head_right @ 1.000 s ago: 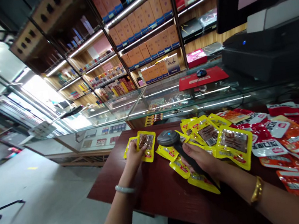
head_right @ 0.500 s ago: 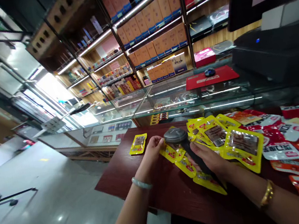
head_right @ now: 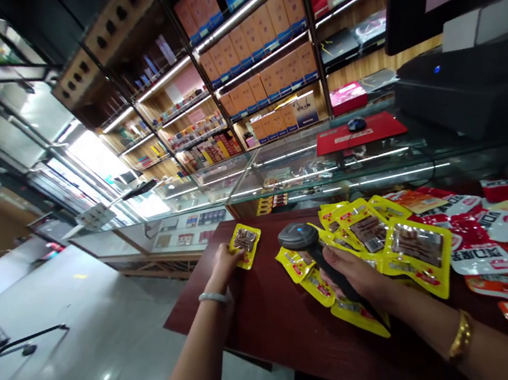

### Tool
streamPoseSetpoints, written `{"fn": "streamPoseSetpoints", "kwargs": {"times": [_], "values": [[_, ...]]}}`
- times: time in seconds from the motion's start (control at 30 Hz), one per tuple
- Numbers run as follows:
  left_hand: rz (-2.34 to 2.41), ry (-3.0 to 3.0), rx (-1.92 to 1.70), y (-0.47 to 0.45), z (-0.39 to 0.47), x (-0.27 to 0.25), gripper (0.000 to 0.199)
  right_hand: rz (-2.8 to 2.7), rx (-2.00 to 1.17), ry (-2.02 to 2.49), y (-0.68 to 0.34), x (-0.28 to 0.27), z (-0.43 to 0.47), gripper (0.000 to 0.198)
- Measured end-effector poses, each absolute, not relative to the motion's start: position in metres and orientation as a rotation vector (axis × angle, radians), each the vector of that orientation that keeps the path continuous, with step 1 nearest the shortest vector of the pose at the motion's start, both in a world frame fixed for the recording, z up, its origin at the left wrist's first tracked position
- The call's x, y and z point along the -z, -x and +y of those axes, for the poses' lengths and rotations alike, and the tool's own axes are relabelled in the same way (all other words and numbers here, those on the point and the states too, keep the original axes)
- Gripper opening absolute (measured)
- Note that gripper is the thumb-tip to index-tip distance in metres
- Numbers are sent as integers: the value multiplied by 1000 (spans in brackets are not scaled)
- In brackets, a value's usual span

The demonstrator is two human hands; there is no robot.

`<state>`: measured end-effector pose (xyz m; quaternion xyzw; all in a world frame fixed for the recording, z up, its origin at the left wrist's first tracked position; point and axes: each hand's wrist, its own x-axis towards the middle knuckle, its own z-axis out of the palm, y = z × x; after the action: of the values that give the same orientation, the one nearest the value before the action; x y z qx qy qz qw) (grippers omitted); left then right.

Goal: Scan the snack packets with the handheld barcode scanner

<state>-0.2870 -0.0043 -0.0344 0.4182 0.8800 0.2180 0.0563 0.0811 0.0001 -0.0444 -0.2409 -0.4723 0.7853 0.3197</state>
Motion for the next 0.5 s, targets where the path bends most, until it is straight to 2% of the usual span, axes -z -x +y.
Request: {"fn": "streamPoseSetpoints", "kwargs": {"times": [0.07,0.2,0.5], "values": [[2491,-1295,-947,277,-9,43,37,-1256,-2055,634,-80,44,0,56],[2165,-1318,-1295,249,-25,56,37,-1271,-2041,667,-79,39,-1,61],[1992,-1301,-1410,218,-37,52,40,-1254,-2077,595,-85,31,-3,52]]}}
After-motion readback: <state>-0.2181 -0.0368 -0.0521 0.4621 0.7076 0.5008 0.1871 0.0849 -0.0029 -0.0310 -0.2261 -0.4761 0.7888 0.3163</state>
